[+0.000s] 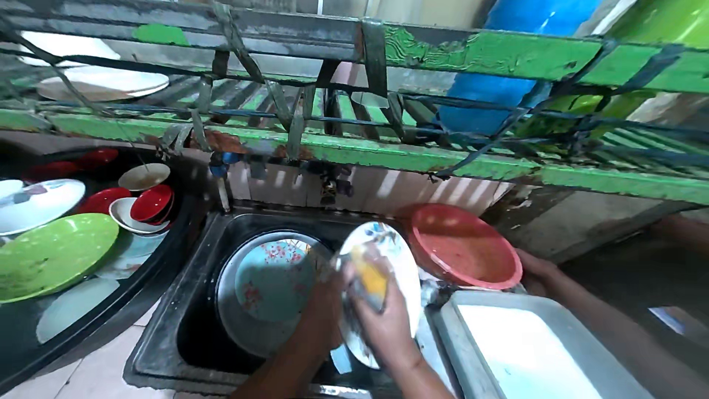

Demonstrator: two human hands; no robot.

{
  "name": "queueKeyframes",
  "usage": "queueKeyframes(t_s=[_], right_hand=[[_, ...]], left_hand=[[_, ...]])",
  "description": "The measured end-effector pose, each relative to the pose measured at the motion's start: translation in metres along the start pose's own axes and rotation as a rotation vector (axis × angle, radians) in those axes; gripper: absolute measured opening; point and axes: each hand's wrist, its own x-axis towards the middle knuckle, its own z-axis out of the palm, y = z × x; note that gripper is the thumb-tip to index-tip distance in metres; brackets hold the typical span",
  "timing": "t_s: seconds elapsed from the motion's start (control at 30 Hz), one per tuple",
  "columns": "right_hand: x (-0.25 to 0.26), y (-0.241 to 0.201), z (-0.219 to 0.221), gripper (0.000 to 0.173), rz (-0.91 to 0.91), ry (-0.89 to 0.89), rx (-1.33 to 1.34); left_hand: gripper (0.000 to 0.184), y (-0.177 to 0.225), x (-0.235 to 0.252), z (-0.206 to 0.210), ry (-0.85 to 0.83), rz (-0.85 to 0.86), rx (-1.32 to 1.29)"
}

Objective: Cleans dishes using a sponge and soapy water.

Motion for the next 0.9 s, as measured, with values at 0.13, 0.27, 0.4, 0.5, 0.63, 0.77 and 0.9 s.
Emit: queueKeyframes(t_s=[0.13, 0.27, 0.4, 0.5, 0.63, 0.77, 0.9], right_hand=[[-0.002, 0.037, -0.022, 0.054, -0.224, -0.105, -0.305], [0.041, 0.033, -0.037, 0.053, -0.076, -0.008, -0.563], [0.027, -0.014, 0.002, 0.051, -0.268, -0.080, -0.389], [-0.004, 0.006, 0.000, 0.050, -0.344, -0.144, -0.325], [0.021, 0.045, -0.031, 0.058, -0.090, -0.077, -0.466], [0.050, -0.001, -0.009, 0.058, -0.127, -0.004, -0.473], [-0.002, -0.026, 0.030, 0.056, -0.325, -0.223, -0.282]], left_hand=[[0.036, 0.025, 0.008, -0.025, 0.151, 0.089, -0.080], [0.037, 0.021, -0.006, -0.021, 0.167, -0.089, -0.090], [0.035, 0.002, -0.004, -0.013, 0.090, -0.054, -0.171], [0.035, 0.019, 0.001, -0.031, 0.164, 0.105, -0.116], [0.035, 0.031, -0.015, -0.040, 0.243, 0.032, -0.090], [0.044, 0.014, -0.026, -0.022, 0.183, -0.073, -0.117], [0.036, 0.012, -0.016, -0.038, 0.239, 0.128, -0.163]])
